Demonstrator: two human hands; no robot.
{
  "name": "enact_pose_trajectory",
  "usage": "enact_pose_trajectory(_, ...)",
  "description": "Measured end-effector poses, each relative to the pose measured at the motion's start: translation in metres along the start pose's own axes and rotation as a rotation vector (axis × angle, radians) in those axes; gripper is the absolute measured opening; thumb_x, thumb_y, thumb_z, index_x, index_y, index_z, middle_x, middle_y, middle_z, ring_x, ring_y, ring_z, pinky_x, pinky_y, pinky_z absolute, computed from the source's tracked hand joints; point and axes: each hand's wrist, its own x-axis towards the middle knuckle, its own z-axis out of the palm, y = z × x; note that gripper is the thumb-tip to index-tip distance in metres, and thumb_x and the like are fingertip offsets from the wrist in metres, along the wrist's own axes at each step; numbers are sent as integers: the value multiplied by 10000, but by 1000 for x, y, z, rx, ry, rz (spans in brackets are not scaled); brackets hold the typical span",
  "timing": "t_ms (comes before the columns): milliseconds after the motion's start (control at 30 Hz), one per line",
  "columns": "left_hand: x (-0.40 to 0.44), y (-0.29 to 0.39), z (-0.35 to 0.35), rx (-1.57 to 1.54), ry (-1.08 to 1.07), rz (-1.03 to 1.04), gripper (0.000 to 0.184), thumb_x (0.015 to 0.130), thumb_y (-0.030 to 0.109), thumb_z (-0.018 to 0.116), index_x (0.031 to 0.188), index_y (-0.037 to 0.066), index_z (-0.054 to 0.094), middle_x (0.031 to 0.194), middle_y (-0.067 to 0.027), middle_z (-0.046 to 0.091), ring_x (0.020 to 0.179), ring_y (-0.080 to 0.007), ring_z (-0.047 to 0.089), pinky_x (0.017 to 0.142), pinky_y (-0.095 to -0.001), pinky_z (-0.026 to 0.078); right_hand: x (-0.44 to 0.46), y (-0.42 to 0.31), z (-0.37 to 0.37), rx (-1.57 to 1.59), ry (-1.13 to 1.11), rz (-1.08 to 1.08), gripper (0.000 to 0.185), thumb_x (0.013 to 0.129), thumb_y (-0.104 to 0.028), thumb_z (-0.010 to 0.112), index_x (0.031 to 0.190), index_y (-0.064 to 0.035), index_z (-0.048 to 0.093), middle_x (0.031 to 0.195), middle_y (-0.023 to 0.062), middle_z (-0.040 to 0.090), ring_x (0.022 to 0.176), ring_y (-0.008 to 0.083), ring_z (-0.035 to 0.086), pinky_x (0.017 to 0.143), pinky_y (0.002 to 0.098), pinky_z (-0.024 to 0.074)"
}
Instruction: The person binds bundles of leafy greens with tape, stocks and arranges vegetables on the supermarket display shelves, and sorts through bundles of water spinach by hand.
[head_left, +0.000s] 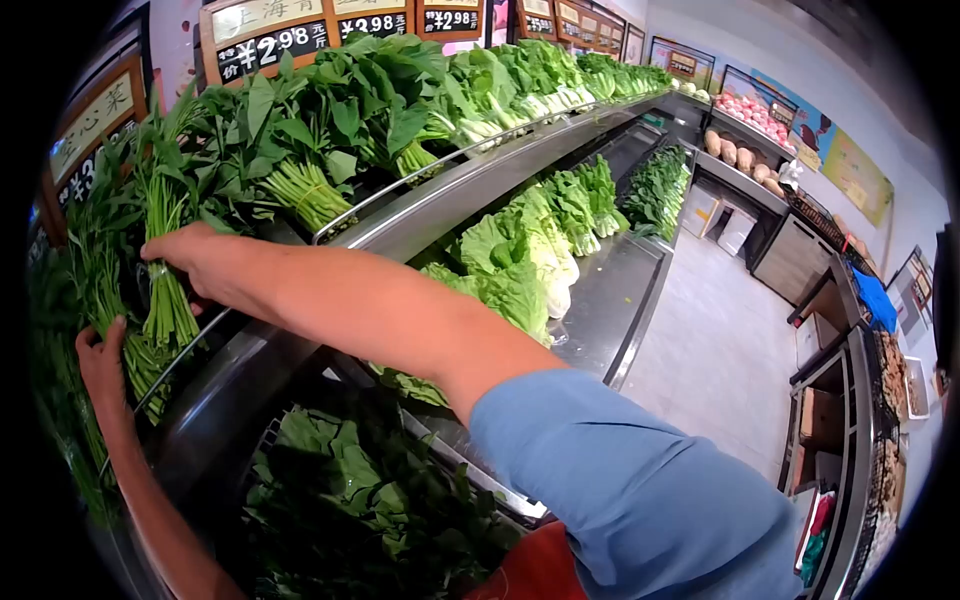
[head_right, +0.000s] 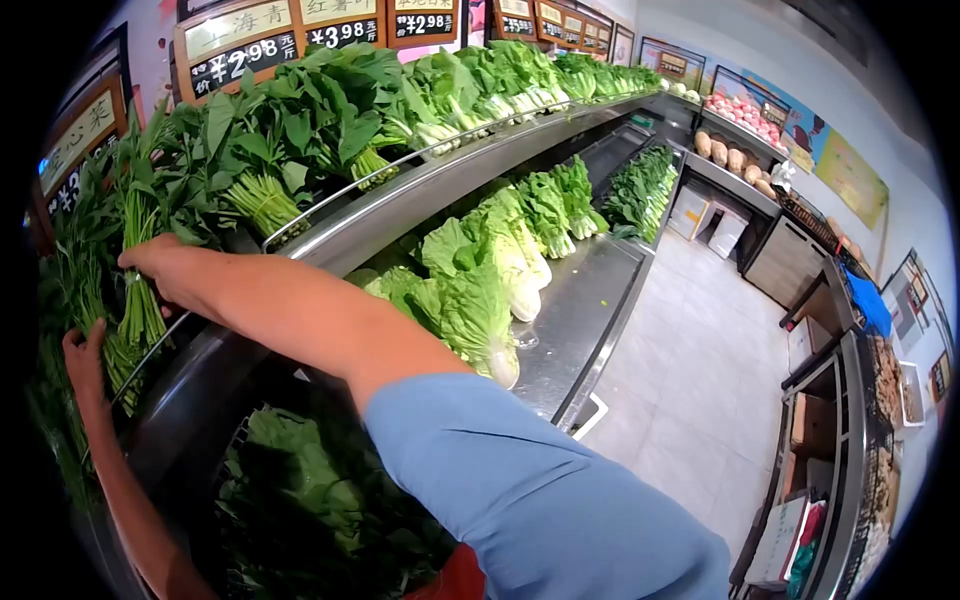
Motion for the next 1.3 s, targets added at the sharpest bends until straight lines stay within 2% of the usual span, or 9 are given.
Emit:
enact_pose_trajectory(333, -2, 0, -5, 102, 184, 143, 459, 818, 137, 560, 1248, -23, 551, 1125, -221, 646, 1037, -286, 612, 905, -348, 456, 23, -29, 49, -60, -164, -53, 305, 802, -311, 680, 987, -69, 659, 870, 150, 678, 679, 357, 654, 633, 646, 455)
enact_pose_trajectory(500, -24, 27, -4, -173, 100, 120, 575, 799, 172, 765, 1249, -65, 497, 1107, -157, 648, 995, -212, 617, 875, -319, 481, 47, -39, 101, 103, -61, -84, 204, 806, -145, 700, 972, -35, 653, 835, 145, 683, 722, 373, 687, 635, 611, 521)
enact_pose_trajectory(533, -31, 34, -5, -297, 63, 107, 584, 786, 184, 785, 1231, -65, 500, 1096, -153, 645, 981, -204, 614, 863, -318, 484, 118, -30, 110, -148, -268, -384, 203, 796, -115, 696, 967, -24, 639, 841, 151, 682, 738, 371, 692, 644, 622, 532)
enact_pose_trajectory(700, -45, 50, -5, -376, 69, -27, 661, 744, 215, 834, 1215, -71, 469, 1043, -144, 611, 884, -191, 607, 746, -310, 506, 42, -90, 126, -335, -472, -251, 207, 777, -151, 683, 910, -6, 621, 808, 154, 680, 724, 298, 710, 713, 501, 595)
enact_pose_trajectory(733, -41, 46, -5, -342, 61, -33, 685, 741, 230, 835, 1225, -77, 461, 1018, -138, 606, 871, -189, 605, 740, -305, 501, 60, -114, 107, -278, -897, -187, 252, 778, -199, 704, 909, 4, 631, 819, 154, 686, 713, 296, 706, 699, 483, 593)
enact_pose_trajectory(800, -42, 47, -8, -291, 40, -44, 719, 737, 250, 835, 1242, -86, 448, 981, -127, 596, 848, -183, 599, 729, -301, 496, 38, -121, 110, -382, -519, -337, 226, 868, -290, 580, 868, -64, 582, 684, 135, 601, 576, 283, 588, 554, 454, 490)
enact_pose_trajectory(933, -49, 57, -7, -223, 34, -41, 800, 730, 290, 842, 1282, -108, 421, 936, -112, 577, 807, -178, 584, 705, -300, 490, 46, -76, 47, -536, -17, -665, 446, 762, -364, 767, 912, 43, 665, 853, 171, 699, 654, 282, 680, 637, 431, 565)
enact_pose_trajectory(1100, -38, 42, 1, -42, 49, 99, 846, 716, 365, 835, 1277, -101, 406, 1165, -286, 619, 1059, -363, 635, 966, -396, 468, 35, 9, -43, -976, 62, -552, 763, 744, -480, 806, 1144, 121, 557, 1135, 271, 622, 1024, 317, 631, 865, 424, 505)
enact_pose_trajectory(1300, -60, 70, -6, 180, 6, 279, 840, 716, 401, 832, 1278, -42, 393, 1096, -291, 646, 1046, -420, 637, 899, -473, 500, 12, 1, -36, -883, 190, -531, 833, 756, -511, 802, 1205, 122, 499, 1186, 279, 596, 1076, 330, 606, 932, 430, 475)
